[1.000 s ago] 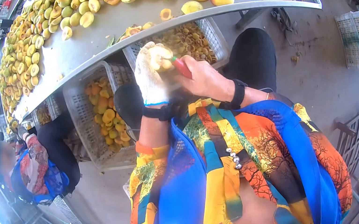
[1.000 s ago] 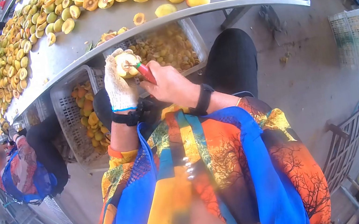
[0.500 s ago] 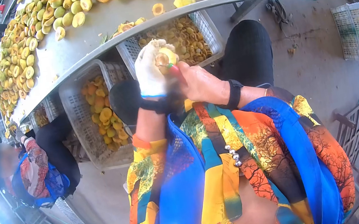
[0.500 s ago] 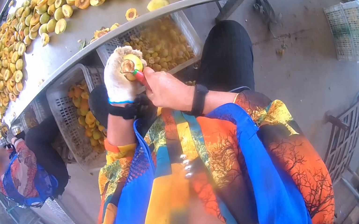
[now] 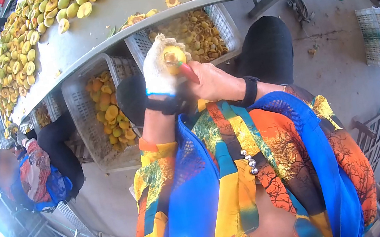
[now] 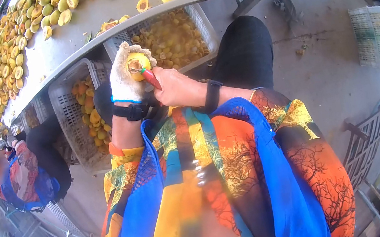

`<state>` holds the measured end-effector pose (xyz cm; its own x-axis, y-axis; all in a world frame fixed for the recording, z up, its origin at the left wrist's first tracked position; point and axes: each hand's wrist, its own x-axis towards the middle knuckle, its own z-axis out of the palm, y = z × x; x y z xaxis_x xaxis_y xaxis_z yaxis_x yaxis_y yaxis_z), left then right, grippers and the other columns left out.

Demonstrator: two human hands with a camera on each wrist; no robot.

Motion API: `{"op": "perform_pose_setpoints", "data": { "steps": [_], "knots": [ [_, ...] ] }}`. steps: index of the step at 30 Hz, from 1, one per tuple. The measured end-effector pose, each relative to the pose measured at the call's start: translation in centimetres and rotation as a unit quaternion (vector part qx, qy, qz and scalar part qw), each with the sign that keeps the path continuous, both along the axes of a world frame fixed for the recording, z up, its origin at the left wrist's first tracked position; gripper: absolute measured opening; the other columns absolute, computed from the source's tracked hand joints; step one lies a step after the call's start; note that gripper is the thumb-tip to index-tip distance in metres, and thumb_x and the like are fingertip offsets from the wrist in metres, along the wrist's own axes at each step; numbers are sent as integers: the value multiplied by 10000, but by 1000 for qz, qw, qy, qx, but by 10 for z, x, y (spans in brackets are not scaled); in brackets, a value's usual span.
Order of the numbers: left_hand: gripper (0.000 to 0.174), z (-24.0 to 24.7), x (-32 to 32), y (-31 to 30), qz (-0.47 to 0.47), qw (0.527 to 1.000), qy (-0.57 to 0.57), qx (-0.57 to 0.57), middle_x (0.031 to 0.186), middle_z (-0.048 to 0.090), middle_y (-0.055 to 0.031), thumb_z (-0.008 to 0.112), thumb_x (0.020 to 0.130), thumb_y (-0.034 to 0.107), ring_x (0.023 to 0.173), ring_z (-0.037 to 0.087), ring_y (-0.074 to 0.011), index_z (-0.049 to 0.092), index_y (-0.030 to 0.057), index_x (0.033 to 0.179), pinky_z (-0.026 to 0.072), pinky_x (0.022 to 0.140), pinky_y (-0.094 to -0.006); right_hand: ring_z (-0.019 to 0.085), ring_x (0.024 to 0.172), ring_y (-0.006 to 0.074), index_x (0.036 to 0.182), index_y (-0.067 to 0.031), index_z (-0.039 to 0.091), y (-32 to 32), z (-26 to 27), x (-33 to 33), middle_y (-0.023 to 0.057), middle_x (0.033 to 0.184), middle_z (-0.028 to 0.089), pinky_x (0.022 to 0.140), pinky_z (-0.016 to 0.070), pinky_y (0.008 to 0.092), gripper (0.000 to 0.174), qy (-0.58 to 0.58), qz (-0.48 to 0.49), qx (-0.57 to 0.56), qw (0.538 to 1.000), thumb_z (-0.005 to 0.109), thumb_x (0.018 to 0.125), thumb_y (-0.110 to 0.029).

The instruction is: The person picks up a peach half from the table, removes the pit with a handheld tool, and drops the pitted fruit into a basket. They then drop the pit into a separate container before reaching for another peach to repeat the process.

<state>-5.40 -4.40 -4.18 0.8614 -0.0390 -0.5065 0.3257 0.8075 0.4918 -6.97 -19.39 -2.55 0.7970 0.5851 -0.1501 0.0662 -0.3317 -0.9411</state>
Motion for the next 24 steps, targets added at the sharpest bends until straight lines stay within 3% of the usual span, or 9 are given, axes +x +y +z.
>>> {"op": "perform_pose_setpoints", "data": {
  "steps": [4, 6, 7, 9, 12, 17, 19, 20, 24],
  "knots": [
    [257, 14, 1, -22, 113, 928, -89, 343, 725, 632, -116, 565, 906, 215, 588, 601, -184, 608, -18, 807, 495, 533, -279, 610, 631, 263, 979, 21, 490, -5, 29, 3, 173, 738, 600, 558, 474, 360, 225, 210, 8, -17, 977, 518, 785, -90],
    [268, 13, 6, -21, 82, 945, -72, 307, 737, 631, -127, 552, 909, 229, 590, 601, -202, 605, -20, 825, 496, 541, -294, 554, 492, 129, 1053, 2, 485, -5, 27, 5, 85, 700, 582, 434, 442, 283, 262, 275, 15, -15, 961, 519, 820, -115],
    [274, 13, 7, -18, 68, 953, -61, 290, 742, 631, -133, 545, 911, 237, 591, 601, -211, 603, -20, 834, 497, 545, -301, 543, 477, 127, 1050, -4, 487, -5, 18, 3, 81, 690, 574, 421, 435, 280, 257, 229, 18, -2, 973, 514, 821, -115],
    [288, 6, 10, -1, -82, 991, -12, 107, 777, 626, -171, 506, 915, 258, 584, 598, -263, 585, -19, 894, 507, 579, -343, 521, 446, 124, 1045, -16, 491, -1, 9, 0, 72, 668, 559, 395, 420, 272, 245, 138, 26, 27, 990, 505, 821, -115],
    [297, 7, 4, 2, -89, 950, -144, 263, 780, 630, -176, 511, 908, 255, 629, 608, -267, 596, -24, 853, 511, 600, -342, 490, 431, 106, 1016, -34, 497, -7, 15, 3, 48, 640, 530, 368, 390, 261, 212, 169, 53, 46, 983, 502, 812, -94],
    [328, 20, 4, -4, -35, 910, -120, 395, 784, 629, -180, 510, 899, 276, 682, 611, -276, 613, -24, 819, 510, 622, -359, 404, 417, 86, 951, -44, 477, -11, 27, 18, 19, 619, 461, 353, 331, 249, 154, 423, 95, 85, 897, 508, 800, -46],
    [351, 15, 7, 3, -101, 986, -134, 22, 782, 627, -178, 499, 901, 301, 666, 606, -272, 615, -23, 834, 501, 603, -365, 388, 451, 80, 956, -32, 469, -14, 36, 20, 19, 660, 460, 371, 330, 251, 146, 470, 116, 106, 868, 500, 814, -49],
    [392, 12, -1, -4, -51, 993, -87, 66, 704, 621, -130, 471, 910, 298, 561, 568, -199, 615, -44, 782, 472, 574, -306, 376, 445, 74, 964, -35, 466, -14, 37, 18, 15, 655, 454, 367, 318, 247, 154, 487, 119, 115, 858, 503, 815, -51],
    [297, 14, 9, -9, -29, 970, -117, 213, 687, 622, -111, 532, 907, 230, 564, 566, -164, 624, -33, 803, 451, 540, -267, 345, 430, 57, 997, -50, 460, -16, 26, 23, 0, 640, 437, 361, 288, 234, 181, 560, 112, 144, 808, 508, 823, -51]
  ]
}}
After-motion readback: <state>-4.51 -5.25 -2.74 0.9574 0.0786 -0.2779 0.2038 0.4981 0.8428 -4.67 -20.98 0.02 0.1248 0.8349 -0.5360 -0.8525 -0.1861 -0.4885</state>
